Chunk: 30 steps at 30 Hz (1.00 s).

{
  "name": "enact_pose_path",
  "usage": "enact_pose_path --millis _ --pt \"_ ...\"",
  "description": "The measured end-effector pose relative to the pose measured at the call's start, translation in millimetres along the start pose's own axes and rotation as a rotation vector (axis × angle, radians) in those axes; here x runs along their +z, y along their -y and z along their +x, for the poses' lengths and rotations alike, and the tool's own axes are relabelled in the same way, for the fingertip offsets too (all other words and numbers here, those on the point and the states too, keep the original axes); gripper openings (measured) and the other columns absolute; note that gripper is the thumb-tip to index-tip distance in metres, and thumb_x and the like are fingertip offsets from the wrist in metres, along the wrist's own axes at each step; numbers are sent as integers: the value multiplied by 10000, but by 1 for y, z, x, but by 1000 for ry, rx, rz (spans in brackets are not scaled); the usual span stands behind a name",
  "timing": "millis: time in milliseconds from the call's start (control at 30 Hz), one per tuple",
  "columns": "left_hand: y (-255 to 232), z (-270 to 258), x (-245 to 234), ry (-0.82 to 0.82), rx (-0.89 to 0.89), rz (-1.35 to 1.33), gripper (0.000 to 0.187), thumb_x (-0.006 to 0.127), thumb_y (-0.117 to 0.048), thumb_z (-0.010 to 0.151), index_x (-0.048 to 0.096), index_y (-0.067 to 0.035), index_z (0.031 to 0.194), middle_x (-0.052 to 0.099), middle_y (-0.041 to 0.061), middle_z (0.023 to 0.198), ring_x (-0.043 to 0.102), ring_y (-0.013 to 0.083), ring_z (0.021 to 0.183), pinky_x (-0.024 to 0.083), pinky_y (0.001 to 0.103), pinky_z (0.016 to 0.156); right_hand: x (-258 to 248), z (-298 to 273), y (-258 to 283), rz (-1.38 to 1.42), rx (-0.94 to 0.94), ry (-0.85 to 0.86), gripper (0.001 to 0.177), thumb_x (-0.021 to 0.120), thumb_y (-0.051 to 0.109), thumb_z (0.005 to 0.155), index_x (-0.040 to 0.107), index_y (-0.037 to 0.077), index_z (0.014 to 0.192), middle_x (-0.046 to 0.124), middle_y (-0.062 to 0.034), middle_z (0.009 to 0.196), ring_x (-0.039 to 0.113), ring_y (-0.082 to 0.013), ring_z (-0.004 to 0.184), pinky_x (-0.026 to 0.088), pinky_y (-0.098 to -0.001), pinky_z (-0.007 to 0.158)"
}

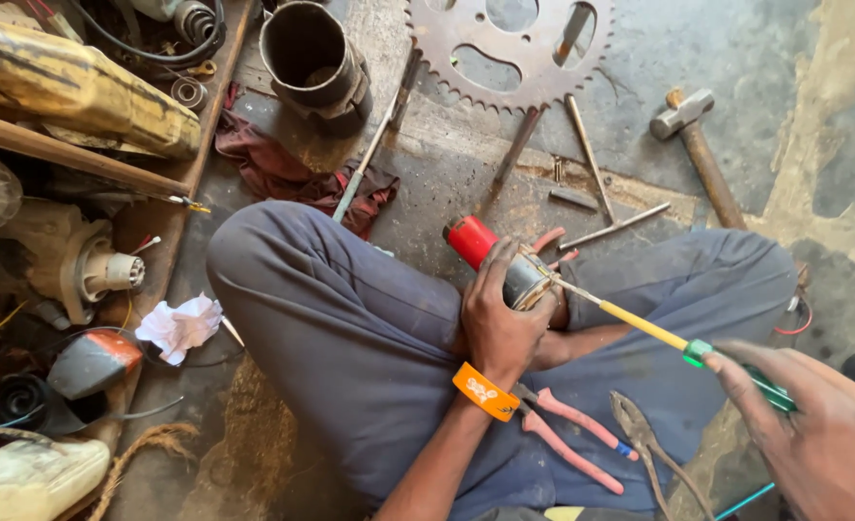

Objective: The person sits on the floor and uses a screwdriver to tighten screws on a small electric motor. They rotate the motor to access different sides and continue adjusting the screws throughout the clip.

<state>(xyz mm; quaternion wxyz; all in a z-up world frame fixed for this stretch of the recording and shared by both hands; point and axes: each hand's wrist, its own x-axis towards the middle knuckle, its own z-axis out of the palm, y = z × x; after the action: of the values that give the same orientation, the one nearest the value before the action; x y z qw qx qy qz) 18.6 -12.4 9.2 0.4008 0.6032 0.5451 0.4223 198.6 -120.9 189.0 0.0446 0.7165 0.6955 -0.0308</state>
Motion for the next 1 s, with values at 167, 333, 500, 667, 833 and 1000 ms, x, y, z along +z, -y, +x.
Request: enact_pose_path --millis 167,333,500,667,833,1000 --pt "1 9 0 8 -59 -41 550 816 -200 746 670 -5 1238 699 199 1299 684 376 1196 545 413 1029 7 16 -9 452 516 19 287 804 69 908 685 37 1168 650 -168 951 660 -212 798 523 -348 700" --pt "-1 14 -8 79 -165 -122 566 859 -251 703 686 -7 1183 720 193 1219 705 359 1123 555 404 961 2 40 -43 995 189 25 224 691 -42 850 615 29 1049 691 -159 1176 716 -158 1029 591 -286 877" --pt "-6 18 -14 116 -255 -152 564 871 -278 693 698 -31 1169 740 177 1150 729 346 1057 572 396 902 21 51 -36 1054 42 -46 340 717 -62 798 652 8 1124 742 -172 1196 719 -178 940 590 -278 795" --pt "-8 20 -19 146 -285 -213 545 865 -265 697 696 -25 1156 752 167 1138 746 324 1048 582 381 911 43 66 -18 916 103 -253 308 798 -102 808 646 -12 1061 704 -168 1072 704 -189 895 553 -259 799" --pt "-8 22 -23 159 -294 -228 548 868 -263 700 695 -16 1158 747 172 1139 743 321 1045 581 381 909 52 55 -16 841 62 -295 375 835 -44 739 602 49 1017 657 -124 1051 691 -178 911 585 -260 797" --pt "-8 22 -20 129 -273 -276 502 820 -234 739 697 -19 1176 751 171 1167 750 317 1072 589 375 939 48 57 -37 723 -402 45 340 872 41 672 700 154 943 753 -72 1107 751 -168 941 624 -282 790"
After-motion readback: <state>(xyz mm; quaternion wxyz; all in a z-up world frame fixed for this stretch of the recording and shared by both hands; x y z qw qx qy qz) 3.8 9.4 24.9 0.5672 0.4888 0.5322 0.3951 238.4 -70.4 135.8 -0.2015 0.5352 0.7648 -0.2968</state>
